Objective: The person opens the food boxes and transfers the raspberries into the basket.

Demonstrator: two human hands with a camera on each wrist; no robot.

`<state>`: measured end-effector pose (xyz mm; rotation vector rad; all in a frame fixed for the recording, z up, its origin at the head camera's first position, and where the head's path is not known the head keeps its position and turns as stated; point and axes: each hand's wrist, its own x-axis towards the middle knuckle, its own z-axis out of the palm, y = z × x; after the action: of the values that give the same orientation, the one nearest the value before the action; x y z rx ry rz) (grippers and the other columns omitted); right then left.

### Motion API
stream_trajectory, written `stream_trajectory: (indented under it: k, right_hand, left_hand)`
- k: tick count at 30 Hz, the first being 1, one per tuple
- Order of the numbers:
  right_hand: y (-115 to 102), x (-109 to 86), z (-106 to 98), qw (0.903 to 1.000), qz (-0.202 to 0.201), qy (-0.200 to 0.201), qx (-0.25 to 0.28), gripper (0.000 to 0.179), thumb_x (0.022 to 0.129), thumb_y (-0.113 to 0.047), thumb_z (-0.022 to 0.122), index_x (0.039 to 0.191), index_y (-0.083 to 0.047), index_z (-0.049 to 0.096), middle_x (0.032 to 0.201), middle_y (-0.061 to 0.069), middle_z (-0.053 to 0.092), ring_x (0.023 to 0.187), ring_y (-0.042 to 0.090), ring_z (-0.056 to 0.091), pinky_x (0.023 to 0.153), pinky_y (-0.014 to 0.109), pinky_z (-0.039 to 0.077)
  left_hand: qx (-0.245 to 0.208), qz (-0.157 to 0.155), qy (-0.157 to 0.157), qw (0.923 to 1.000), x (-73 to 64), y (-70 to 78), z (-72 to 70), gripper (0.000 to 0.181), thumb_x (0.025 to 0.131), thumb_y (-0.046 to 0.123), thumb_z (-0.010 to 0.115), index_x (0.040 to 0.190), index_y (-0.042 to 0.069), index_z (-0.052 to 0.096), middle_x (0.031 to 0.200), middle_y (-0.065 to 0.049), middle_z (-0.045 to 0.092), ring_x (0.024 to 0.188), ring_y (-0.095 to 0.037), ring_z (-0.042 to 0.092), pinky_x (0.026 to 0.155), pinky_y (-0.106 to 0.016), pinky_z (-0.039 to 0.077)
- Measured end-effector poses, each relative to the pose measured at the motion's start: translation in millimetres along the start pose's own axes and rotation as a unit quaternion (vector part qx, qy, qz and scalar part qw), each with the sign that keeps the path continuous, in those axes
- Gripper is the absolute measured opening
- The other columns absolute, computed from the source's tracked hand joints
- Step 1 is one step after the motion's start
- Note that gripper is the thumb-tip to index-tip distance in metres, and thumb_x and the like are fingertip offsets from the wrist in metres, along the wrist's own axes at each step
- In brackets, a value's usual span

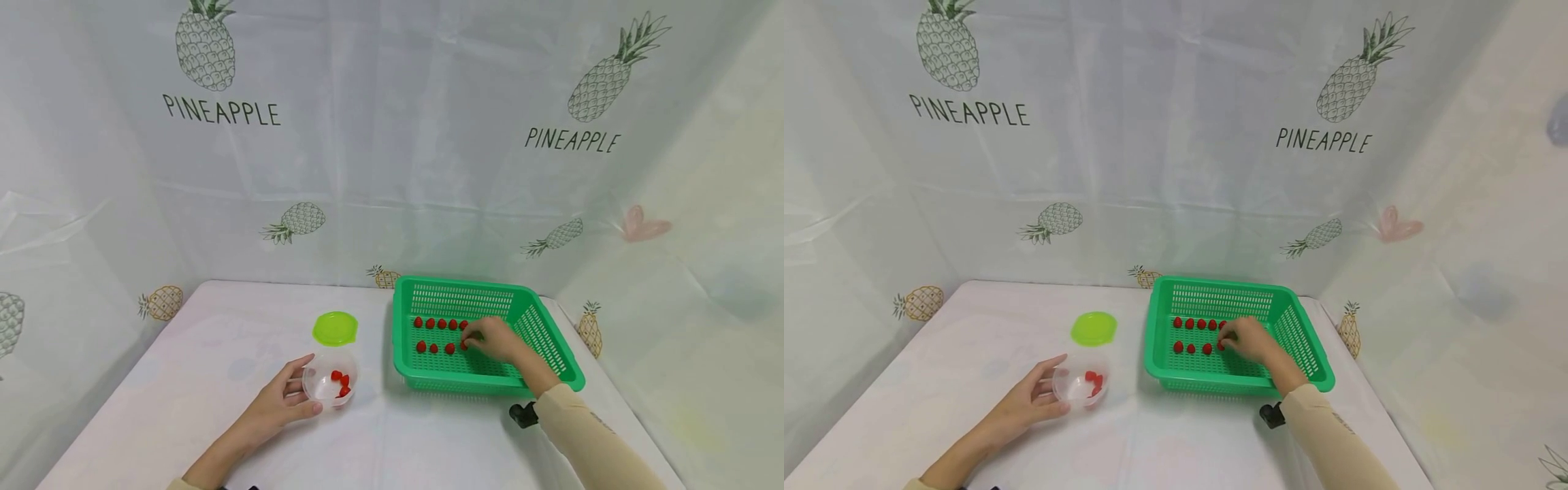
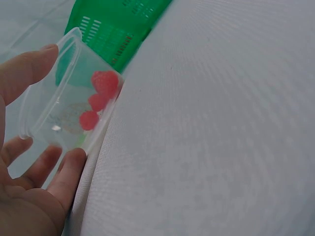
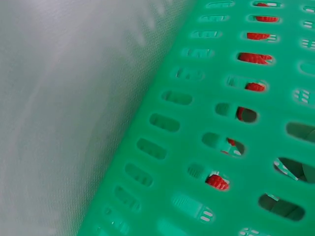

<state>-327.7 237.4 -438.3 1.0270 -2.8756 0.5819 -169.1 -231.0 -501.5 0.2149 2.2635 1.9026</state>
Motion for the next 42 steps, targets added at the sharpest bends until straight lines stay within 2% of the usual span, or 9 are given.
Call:
stream_trajectory:
  k: [7,11,16,25,32,42]
  right_hand:
    - [-3.0,2.2,3.7,0.9999,0.002,-0.012,-0.002,0.008,0.096,-0.004,0.077,0.1,-0.009,0.082,0.092,0.001,0.079,0.08,0.011,0.07,0.067,0.027,0.058]
    - [-1.2,3.6,6.0,0.9998,0.013,-0.012,-0.006,0.008,0.096,-0.004,0.078,0.099,-0.01,0.082,0.092,0.003,0.079,0.082,0.014,0.072,0.069,0.029,0.06]
    - [-0.5,4.5,8.2,0.9996,0.026,-0.011,-0.007,0.007,0.095,-0.005,0.079,0.099,-0.009,0.082,0.094,0.004,0.079,0.085,0.016,0.073,0.073,0.031,0.062]
    - [-5.8,3.3,7.9,0.9997,0.017,-0.012,-0.011,0.011,0.093,-0.001,0.079,0.102,-0.006,0.082,0.096,0.005,0.079,0.089,0.021,0.075,0.078,0.035,0.063]
    - [-7.5,2.9,5.8,0.9991,0.026,-0.032,-0.013,0.011,0.095,-0.002,0.078,0.105,-0.005,0.081,0.098,0.005,0.079,0.089,0.021,0.073,0.074,0.033,0.061]
    - [-5.8,3.4,4.9,0.9975,0.047,-0.054,0.001,0.014,0.093,0.001,0.079,0.105,-0.006,0.08,0.098,0.005,0.078,0.089,0.019,0.073,0.076,0.033,0.061]
  left_hand:
    - [0.003,-0.01,0.006,0.9999,-0.2,-1.1,0.9,0.093,0.09,0.02,0.087,0.165,0.027,0.033,0.154,-0.02,0.049,0.134,-0.033,0.06,0.099,-0.024,0.055]
    - [0.006,-0.016,0.01,0.9998,0.0,-0.4,0.9,0.092,0.09,0.021,0.088,0.164,0.029,0.034,0.153,-0.019,0.049,0.133,-0.032,0.061,0.098,-0.022,0.055]
    - [0.012,-0.008,0.009,0.9999,0.4,1.5,-0.1,0.092,0.09,0.021,0.088,0.164,0.027,0.033,0.154,-0.02,0.048,0.133,-0.033,0.061,0.1,-0.027,0.056]
    - [0.002,-0.014,0.006,0.9999,0.6,1.6,-0.2,0.093,0.09,0.019,0.087,0.165,0.027,0.032,0.153,-0.019,0.048,0.133,-0.032,0.062,0.099,-0.024,0.057]
    - [0.005,-0.014,0.006,0.9999,1.1,0.0,0.3,0.093,0.09,0.02,0.087,0.165,0.026,0.032,0.154,-0.019,0.048,0.132,-0.031,0.062,0.098,-0.022,0.056]
    - [0.006,-0.02,0.008,0.9997,2.9,-1.7,0.2,0.093,0.09,0.021,0.088,0.164,0.029,0.033,0.154,-0.018,0.048,0.133,-0.031,0.062,0.1,-0.024,0.056]
